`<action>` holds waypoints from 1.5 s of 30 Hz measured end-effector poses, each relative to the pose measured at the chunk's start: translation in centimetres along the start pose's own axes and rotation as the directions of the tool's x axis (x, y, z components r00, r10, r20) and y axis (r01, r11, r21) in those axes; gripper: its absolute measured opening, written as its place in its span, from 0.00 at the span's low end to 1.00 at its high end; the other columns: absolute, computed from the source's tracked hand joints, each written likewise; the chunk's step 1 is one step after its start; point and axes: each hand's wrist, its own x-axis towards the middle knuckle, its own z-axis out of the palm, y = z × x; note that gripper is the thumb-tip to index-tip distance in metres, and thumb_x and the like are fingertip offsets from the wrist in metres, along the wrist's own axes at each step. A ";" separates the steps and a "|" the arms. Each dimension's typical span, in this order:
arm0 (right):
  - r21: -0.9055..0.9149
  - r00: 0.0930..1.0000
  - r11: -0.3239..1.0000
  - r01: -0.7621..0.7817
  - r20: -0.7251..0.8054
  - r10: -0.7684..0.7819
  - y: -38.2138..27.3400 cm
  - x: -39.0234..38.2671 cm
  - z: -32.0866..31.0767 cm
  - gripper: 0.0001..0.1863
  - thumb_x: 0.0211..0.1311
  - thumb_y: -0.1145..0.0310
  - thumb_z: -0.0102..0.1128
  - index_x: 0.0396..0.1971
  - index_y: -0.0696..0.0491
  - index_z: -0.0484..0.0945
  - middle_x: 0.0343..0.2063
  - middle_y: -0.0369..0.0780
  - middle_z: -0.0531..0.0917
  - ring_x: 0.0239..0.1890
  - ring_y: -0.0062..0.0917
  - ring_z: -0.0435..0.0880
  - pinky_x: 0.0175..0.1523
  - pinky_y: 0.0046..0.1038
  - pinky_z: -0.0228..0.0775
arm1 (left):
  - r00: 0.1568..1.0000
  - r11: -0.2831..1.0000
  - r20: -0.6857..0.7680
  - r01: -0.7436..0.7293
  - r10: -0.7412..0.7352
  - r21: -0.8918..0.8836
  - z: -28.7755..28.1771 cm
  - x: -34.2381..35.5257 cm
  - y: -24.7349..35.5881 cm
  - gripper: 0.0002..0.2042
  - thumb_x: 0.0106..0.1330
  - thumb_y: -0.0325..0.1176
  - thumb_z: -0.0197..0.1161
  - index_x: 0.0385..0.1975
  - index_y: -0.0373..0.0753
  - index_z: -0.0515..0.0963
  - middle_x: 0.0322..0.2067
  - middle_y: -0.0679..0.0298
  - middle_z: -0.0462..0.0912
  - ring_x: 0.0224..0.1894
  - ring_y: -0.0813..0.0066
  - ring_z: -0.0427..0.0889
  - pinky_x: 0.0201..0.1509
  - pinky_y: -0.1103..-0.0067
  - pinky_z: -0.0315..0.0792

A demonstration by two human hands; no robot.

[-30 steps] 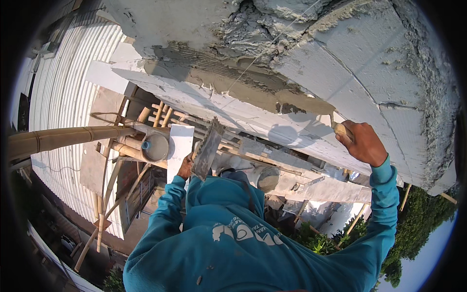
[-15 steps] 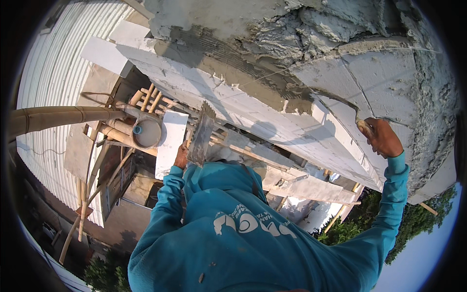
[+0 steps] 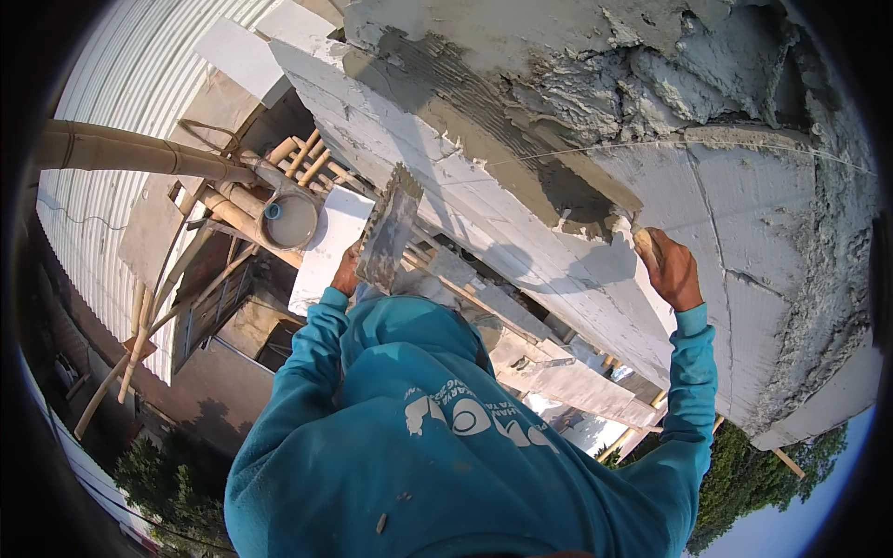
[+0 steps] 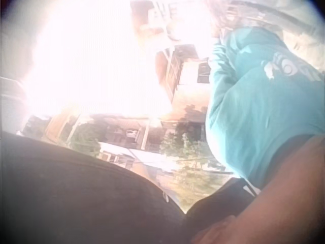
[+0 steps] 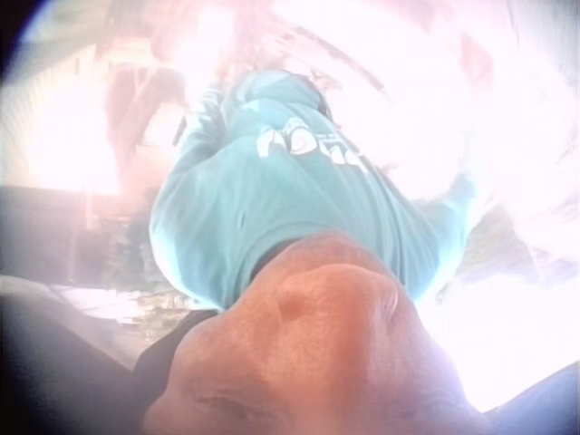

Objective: The person applies wet cement to a wall using a trowel and a bucket. They scoop cement from the bucket, spread it onto the wall surface, and smooth it with the trowel. The person also briefly touches their face during the task.

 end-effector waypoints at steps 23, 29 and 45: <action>0.420 0.996 0.905 0.058 0.033 -0.080 -3.1 8.2 7.1 0.21 0.64 0.56 0.59 0.49 0.56 0.77 0.32 0.45 0.83 0.26 0.32 0.82 0.30 0.30 0.73 | 0.996 0.999 -0.071 -0.045 0.045 -0.008 -0.5 -0.4 0.6 0.36 0.63 0.51 0.59 0.61 0.27 0.63 0.56 0.57 0.73 0.55 0.75 0.72 0.60 0.78 0.66; 0.287 0.986 0.955 0.072 -0.165 -0.025 -6.0 9.5 11.4 0.18 0.63 0.59 0.57 0.46 0.57 0.78 0.33 0.53 0.83 0.36 0.50 0.82 0.41 0.40 0.74 | 0.997 0.954 -0.071 -0.012 -0.010 -0.299 -0.3 -1.2 3.1 0.31 0.66 0.43 0.59 0.63 0.28 0.62 0.56 0.60 0.72 0.55 0.76 0.72 0.59 0.78 0.68; 0.823 0.928 0.429 -0.372 0.341 0.150 -3.0 10.5 3.9 0.28 0.65 0.48 0.57 0.55 0.54 0.74 0.22 0.37 0.78 0.15 0.17 0.73 0.17 0.20 0.66 | 0.992 0.998 -0.127 -0.027 0.020 -0.053 -2.8 -2.2 3.5 0.36 0.66 0.50 0.59 0.64 0.26 0.59 0.57 0.58 0.70 0.56 0.72 0.66 0.63 0.78 0.59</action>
